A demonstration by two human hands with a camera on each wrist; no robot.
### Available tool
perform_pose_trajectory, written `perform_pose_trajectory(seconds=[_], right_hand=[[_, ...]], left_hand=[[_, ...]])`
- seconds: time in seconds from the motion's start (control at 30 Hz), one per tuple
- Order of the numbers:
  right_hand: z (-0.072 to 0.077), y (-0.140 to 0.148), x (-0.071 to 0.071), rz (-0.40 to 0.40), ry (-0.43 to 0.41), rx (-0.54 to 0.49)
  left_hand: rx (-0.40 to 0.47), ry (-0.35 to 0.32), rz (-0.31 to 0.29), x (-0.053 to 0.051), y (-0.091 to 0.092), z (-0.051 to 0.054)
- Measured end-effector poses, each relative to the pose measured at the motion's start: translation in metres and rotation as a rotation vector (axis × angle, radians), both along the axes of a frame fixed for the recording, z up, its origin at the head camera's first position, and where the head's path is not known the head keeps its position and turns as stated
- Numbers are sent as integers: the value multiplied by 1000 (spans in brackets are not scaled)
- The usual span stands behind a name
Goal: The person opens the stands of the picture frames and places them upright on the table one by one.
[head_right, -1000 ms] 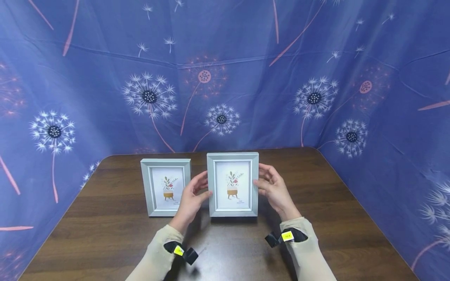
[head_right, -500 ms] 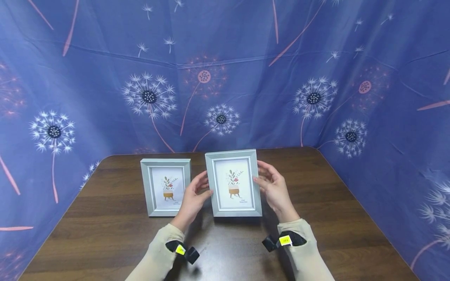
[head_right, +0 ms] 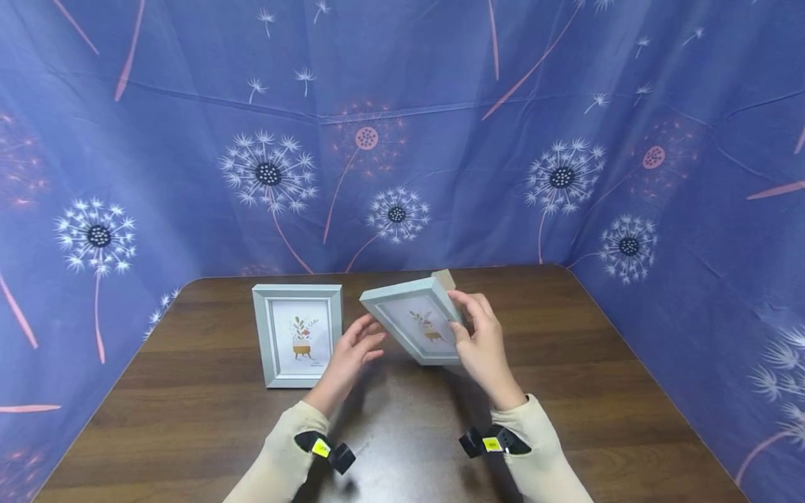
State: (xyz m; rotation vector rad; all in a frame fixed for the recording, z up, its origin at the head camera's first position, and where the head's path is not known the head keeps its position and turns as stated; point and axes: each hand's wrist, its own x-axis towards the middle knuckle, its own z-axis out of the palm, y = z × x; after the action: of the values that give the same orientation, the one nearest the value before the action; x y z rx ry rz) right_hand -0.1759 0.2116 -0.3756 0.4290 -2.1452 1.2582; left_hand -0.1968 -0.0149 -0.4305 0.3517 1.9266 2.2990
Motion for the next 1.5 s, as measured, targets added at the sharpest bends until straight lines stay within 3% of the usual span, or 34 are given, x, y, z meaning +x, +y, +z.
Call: perform_pose_trajectory(seconds=[0.17, 0.27, 0.63, 0.83, 1.23, 1.5], right_hand=[[-5, -3, -1, 2, 286, 147], [-8, -2, -3, 18, 418, 200], [-17, -2, 1, 40, 700, 389], [-20, -2, 5, 61, 719, 474], [-28, -5, 4, 60, 752, 515], [-34, -5, 5, 66, 745, 532]], left_hand=[[174, -119, -109, -4, -9, 6], [215, -148, -162, -5, -12, 11], [374, -283, -300, -1, -6, 33], [434, -347, -264, 1, 1, 39], [484, -406, -217, -3, 0, 33], [484, -377, -203, -5, -2, 34]])
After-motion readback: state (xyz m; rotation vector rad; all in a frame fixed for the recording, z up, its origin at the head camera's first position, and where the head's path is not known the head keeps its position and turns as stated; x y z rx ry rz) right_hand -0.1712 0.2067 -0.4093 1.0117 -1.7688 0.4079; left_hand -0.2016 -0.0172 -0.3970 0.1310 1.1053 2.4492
